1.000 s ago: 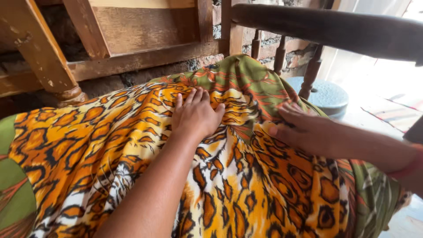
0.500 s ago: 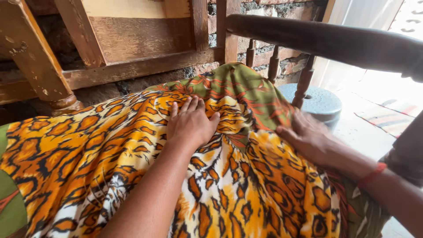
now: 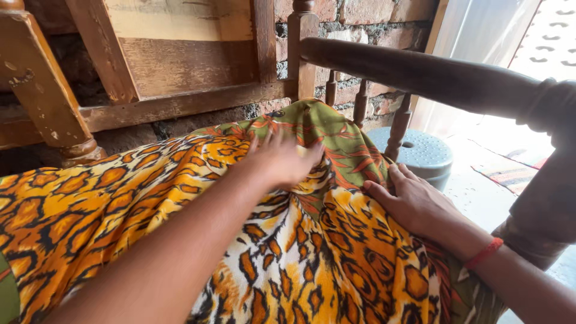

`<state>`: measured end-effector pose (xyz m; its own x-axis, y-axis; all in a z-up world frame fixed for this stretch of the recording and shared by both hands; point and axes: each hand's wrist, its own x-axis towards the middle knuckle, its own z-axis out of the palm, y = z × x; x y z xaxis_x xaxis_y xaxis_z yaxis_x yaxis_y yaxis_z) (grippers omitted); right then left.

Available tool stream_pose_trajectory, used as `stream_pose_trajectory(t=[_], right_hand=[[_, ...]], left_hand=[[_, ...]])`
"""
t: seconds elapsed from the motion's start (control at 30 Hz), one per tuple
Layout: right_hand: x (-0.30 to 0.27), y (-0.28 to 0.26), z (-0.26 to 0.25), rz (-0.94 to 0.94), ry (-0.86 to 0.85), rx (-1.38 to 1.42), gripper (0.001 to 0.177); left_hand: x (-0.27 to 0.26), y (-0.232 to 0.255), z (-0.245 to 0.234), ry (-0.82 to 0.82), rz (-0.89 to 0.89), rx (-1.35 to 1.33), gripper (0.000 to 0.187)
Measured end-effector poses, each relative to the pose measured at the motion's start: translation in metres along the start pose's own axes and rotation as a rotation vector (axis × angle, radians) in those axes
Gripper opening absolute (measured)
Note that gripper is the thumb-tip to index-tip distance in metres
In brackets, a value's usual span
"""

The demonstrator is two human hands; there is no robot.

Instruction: The person smooths a patterned bed sheet on a wooden bed frame using both hands. They repeatedly pat and press the fabric to flatten wrinkles and align the sheet across the mattress surface.

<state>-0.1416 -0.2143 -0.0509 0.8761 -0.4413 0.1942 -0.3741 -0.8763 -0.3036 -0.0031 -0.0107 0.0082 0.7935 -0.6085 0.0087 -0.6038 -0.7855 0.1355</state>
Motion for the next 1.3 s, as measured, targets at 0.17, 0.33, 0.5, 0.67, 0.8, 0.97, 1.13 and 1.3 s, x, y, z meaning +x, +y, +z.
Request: stream_pose_trajectory(t=[0.17, 0.33, 0.5, 0.67, 0.8, 0.97, 1.13, 1.3], right_hand=[[0.004, 0.003, -0.001, -0.073, 0.002, -0.08, 0.073], [0.003, 0.021, -0.001, -0.495, 0.728, -0.118, 0.074], [0.034, 0.025, -0.017, -0.023, -0.302, -0.338, 0.068], [0.018, 0.056, -0.032, -0.336, 0.322, -0.1, 0.069], [-0.006, 0.059, -0.018, -0.148, -0.117, -0.269, 0.065], [-0.068, 0.04, -0.014, -0.313, 0.264, -0.128, 0.076], [-0.069, 0.02, -0.011, -0.257, -0.001, -0.332, 0.076], [-0.071, 0.013, -0.006, -0.382, 0.084, -0.131, 0.076]], left_hand=[[-0.027, 0.015, 0.043, 0.045, 0.07, 0.038, 0.086], [-0.029, 0.013, 0.046, -0.002, 0.023, -0.004, 0.087], [-0.029, 0.012, 0.043, 0.05, 0.025, -0.023, 0.089], [-0.028, 0.012, 0.044, 0.022, 0.02, -0.043, 0.088], [-0.026, 0.011, 0.043, 0.051, 0.032, -0.019, 0.086], [-0.028, 0.01, 0.045, 0.036, 0.011, -0.041, 0.087], [-0.031, 0.006, 0.045, 0.066, 0.027, -0.029, 0.085], [-0.029, 0.007, 0.049, 0.08, 0.029, -0.062, 0.085]])
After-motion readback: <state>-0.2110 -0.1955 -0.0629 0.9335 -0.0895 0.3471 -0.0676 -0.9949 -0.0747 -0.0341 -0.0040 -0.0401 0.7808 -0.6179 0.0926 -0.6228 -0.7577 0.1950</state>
